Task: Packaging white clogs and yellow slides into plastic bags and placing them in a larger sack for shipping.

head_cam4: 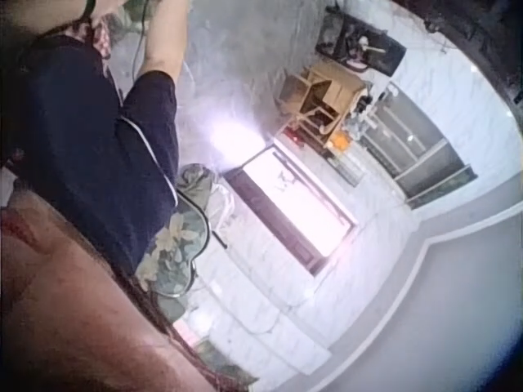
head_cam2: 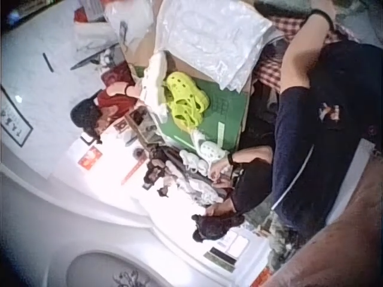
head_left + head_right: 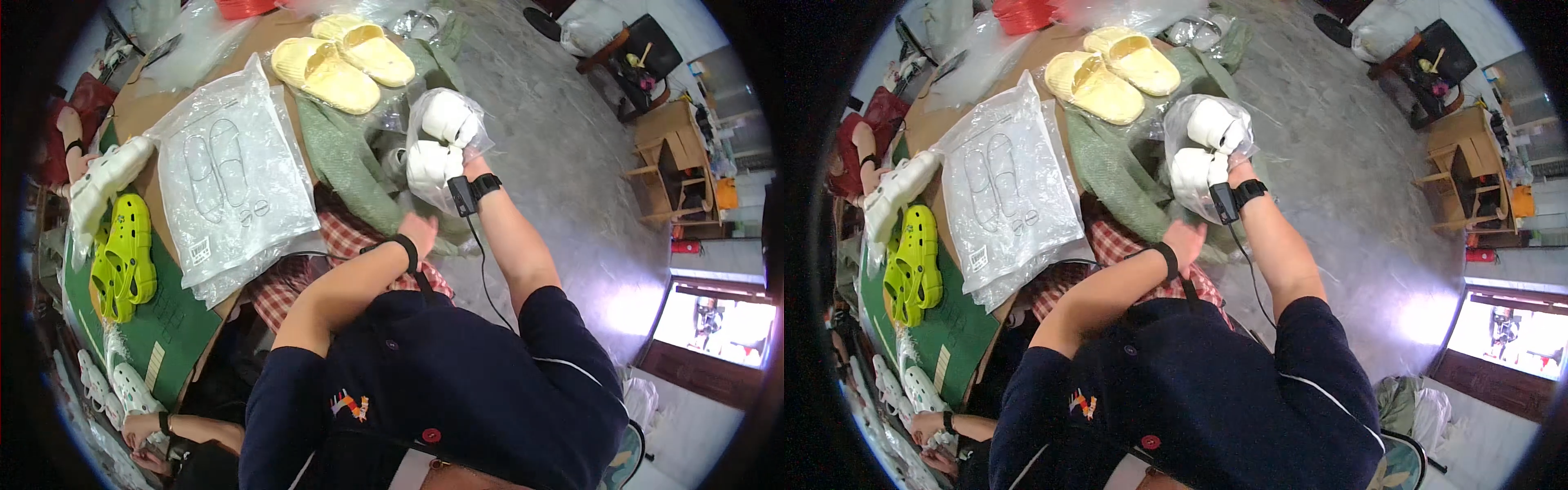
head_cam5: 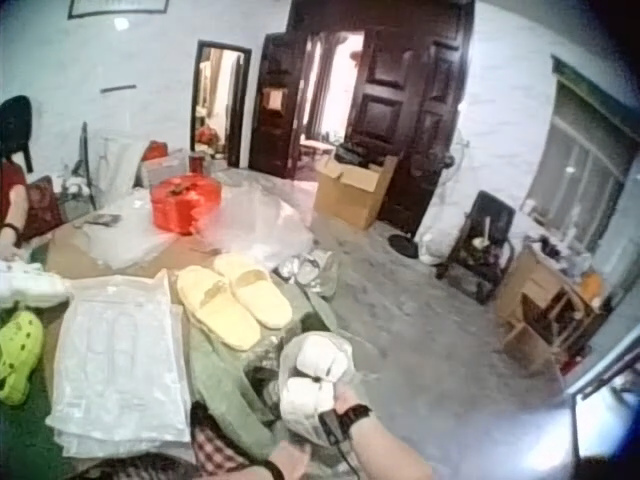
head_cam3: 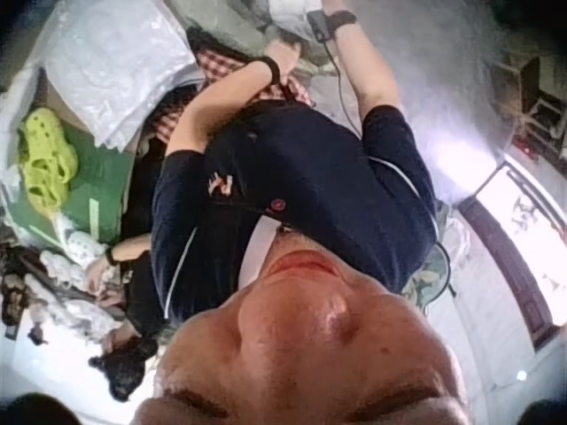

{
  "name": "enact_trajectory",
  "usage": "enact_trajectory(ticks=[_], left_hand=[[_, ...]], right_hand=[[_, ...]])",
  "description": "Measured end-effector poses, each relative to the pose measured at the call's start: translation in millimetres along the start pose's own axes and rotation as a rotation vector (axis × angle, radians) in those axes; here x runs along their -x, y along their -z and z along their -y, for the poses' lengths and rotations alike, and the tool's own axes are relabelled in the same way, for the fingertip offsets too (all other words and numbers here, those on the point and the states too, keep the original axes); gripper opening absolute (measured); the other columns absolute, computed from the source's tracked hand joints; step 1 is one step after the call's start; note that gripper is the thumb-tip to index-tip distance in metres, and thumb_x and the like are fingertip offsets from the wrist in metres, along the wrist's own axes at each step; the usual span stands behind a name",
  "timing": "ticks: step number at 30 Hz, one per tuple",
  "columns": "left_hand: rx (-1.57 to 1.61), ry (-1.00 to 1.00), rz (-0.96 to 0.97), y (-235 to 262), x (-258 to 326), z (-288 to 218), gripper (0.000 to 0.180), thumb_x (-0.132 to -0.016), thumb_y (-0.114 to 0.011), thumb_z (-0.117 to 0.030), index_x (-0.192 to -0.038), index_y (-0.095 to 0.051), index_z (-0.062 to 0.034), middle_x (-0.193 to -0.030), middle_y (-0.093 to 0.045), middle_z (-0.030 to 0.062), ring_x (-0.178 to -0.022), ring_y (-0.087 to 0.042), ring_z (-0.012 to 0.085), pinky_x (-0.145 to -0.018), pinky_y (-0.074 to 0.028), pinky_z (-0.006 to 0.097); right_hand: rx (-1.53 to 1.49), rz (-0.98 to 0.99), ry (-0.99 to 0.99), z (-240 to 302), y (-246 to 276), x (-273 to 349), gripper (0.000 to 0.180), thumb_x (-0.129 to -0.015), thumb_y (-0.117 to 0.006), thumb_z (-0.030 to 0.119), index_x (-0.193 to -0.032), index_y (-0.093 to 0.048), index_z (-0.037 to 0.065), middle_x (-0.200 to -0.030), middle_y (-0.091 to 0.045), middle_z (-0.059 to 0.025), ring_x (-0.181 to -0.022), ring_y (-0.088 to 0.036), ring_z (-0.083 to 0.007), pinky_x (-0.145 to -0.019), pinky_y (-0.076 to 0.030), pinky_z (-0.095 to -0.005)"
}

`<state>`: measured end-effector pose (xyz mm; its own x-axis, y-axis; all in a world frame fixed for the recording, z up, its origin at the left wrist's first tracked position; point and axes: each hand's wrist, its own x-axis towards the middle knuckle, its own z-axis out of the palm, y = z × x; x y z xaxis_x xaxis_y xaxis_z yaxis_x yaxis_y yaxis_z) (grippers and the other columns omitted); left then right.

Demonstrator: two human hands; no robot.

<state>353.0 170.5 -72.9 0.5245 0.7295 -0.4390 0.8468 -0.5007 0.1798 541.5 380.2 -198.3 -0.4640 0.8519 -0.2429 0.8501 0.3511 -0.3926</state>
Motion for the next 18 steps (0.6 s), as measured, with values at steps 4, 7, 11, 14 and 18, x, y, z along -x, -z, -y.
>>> enact_trajectory(ticks=[4,7,11,14,18], left_hand=[[0.178,-0.178,0.145,16,13,3,0.021,-0.083,-0.058,-0.021,-0.081,-0.068,-0.0024,-0.087,-0.069,0.0157,-0.083,-0.067,0.0317,-0.071,-0.052,0.043],[0.272,-0.375,-0.146,51,52,-10,0.017,-0.08,-0.056,-0.017,-0.088,-0.065,-0.0036,-0.09,-0.065,0.0145,-0.087,-0.064,0.0338,-0.072,-0.05,0.046],[0.582,-0.478,-0.22,104,77,-38,0.018,-0.08,-0.055,-0.015,-0.095,-0.058,-0.0049,-0.093,-0.061,0.014,-0.092,-0.06,0.0353,-0.074,-0.048,0.046],[0.553,-0.419,-0.237,111,93,-30,0.019,-0.079,-0.055,-0.014,-0.097,-0.055,-0.0064,-0.088,-0.06,0.0135,-0.088,-0.06,0.0364,-0.071,-0.048,0.046],[0.548,-0.483,-0.229,121,97,-33,0.015,-0.078,-0.055,-0.013,-0.092,-0.054,-0.0083,-0.086,-0.06,0.0106,-0.083,-0.061,0.0343,-0.066,-0.049,0.046]], right_hand=[[0.039,-0.013,0.0,3,4,-37,0.021,-0.071,-0.065,0.011,-0.09,-0.066,0.0,-0.094,-0.063,-0.0258,-0.092,-0.059,-0.0415,-0.079,-0.05,-0.0418],[0.057,0.003,0.107,20,-23,-11,0.02,-0.072,-0.065,0.01,-0.089,-0.066,0.0,-0.092,-0.063,-0.026,-0.091,-0.059,-0.0419,-0.078,-0.05,-0.0419],[-0.989,-0.11,-0.408,-110,-50,-5,0.014,-0.071,-0.065,0.011,-0.078,-0.064,-0.001,-0.077,-0.062,-0.0204,-0.071,-0.058,-0.0319,-0.068,-0.048,-0.0407],[-0.49,0.199,-0.488,-46,-9,-31,0.018,-0.076,-0.062,0.016,-0.078,-0.062,-0.002,-0.076,-0.062,-0.0169,-0.066,-0.056,-0.024,-0.064,-0.045,-0.0411],[-0.332,0.382,-0.258,31,50,-8,0.03,-0.08,-0.065,0.026,-0.079,-0.064,-0.004,-0.082,-0.065,-0.0133,-0.065,-0.052,-0.0223,-0.061,-0.042,-0.0416]])
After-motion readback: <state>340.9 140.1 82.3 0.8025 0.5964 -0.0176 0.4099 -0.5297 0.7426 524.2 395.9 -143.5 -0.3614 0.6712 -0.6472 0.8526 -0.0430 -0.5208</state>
